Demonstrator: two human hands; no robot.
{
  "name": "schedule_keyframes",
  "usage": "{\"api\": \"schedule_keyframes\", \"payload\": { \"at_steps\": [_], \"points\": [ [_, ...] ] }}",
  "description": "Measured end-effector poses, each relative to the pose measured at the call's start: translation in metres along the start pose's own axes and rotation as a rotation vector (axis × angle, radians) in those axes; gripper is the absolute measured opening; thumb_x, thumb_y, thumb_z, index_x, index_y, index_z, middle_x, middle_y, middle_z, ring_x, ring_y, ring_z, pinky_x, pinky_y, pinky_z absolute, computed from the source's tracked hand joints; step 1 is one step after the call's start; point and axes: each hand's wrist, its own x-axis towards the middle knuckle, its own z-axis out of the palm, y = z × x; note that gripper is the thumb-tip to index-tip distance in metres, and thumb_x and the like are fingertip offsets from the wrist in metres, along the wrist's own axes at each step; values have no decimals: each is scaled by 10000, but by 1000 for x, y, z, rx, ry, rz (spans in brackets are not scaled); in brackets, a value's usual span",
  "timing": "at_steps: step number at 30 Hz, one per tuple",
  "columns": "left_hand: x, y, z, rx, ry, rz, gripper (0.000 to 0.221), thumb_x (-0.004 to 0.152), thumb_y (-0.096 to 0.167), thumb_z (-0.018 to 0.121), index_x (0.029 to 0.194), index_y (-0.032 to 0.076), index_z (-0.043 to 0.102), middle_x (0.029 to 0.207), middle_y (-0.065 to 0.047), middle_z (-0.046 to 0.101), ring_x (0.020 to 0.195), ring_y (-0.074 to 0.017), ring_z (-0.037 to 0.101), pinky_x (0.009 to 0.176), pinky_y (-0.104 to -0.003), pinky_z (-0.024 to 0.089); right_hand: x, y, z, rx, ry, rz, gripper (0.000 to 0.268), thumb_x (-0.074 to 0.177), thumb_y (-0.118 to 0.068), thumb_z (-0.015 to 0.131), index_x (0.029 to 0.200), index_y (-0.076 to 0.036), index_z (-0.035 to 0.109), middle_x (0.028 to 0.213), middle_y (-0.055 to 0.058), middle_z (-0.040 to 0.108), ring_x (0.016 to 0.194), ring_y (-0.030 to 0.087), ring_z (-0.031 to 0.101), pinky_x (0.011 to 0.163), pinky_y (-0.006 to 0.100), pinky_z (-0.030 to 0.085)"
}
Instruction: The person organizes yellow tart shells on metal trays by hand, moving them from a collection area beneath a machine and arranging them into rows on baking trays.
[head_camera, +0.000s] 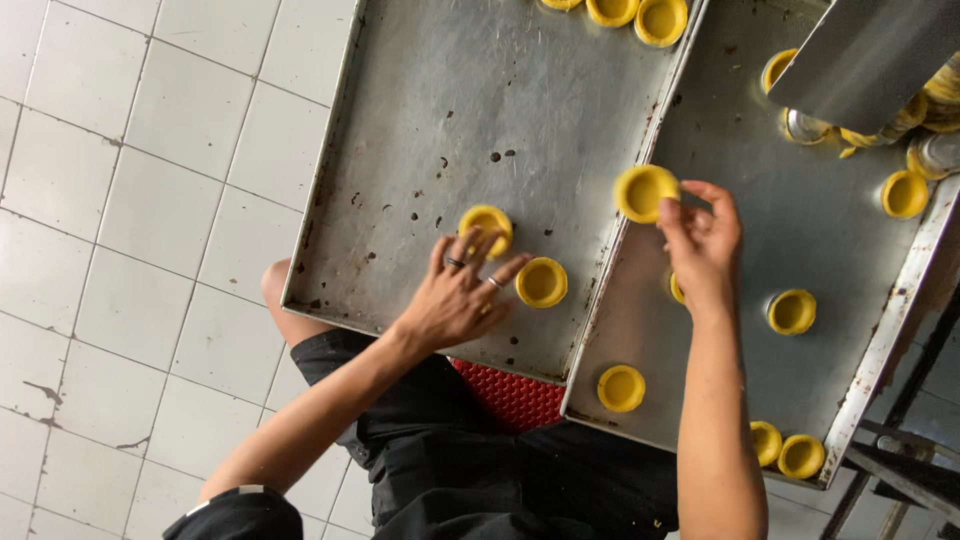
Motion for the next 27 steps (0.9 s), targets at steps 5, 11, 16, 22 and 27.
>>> {"api": "schedule_keyframes", "payload": {
  "at_steps": [5, 11, 16, 22, 27],
  "points": [
    [-5, 16, -18, -45, -9, 156, 637, 1084, 579, 486, 1655, 312, 392, 1749, -153, 279, 1613, -333, 304, 1217, -662, 330, -28, -20, -19, -697, -33, -453, 263, 1063, -107, 720, 1314, -41, 677, 1149, 157, 731, 1046, 307, 690, 927, 431, 527],
    [-9, -81, -44, 224, 86, -91, 654, 1097, 594, 480, 1679, 312, 380, 1674, -189, 417, 1535, -306, 425, 1178, -647, 341, -77, 59, -107, -1047, -12, -101, 285, 1004, -341, 774, 1157, -112, 699, 1139, 148, 675, 1277, 390, 560, 1045, 532, 446],
    [92, -160, -44, 230, 319, -101, 619, 1141, 509, 555, 1613, 119, 461, 1567, -302, 444, 1390, -513, 497, 1132, -685, 395, -111, 56, -78, -244, 42, 181, 217, 1035, -131, 729, 1113, -114, 527, 879, 33, 626, 770, 87, 557, 710, 230, 425],
    [226, -210, -59, 246, 364, -98, 656, 1073, 448, 696, 1570, 55, 525, 1558, -312, 423, 1385, -521, 433, 1149, -655, 324, -104, -7, -28, -298, -113, 217, 416, 921, -258, 784, 1267, -127, 592, 915, 98, 769, 782, 172, 687, 748, 301, 513],
    [227, -205, -65, 77, 296, -77, 607, 1156, 440, 557, 1587, 17, 501, 1585, -355, 340, 1482, -526, 300, 1197, -714, 156, -36, 46, -72, -718, 315, -81, 372, 1113, -320, 714, 1327, -54, 567, 932, 109, 699, 631, 256, 595, 580, 458, 435]
  ]
}}
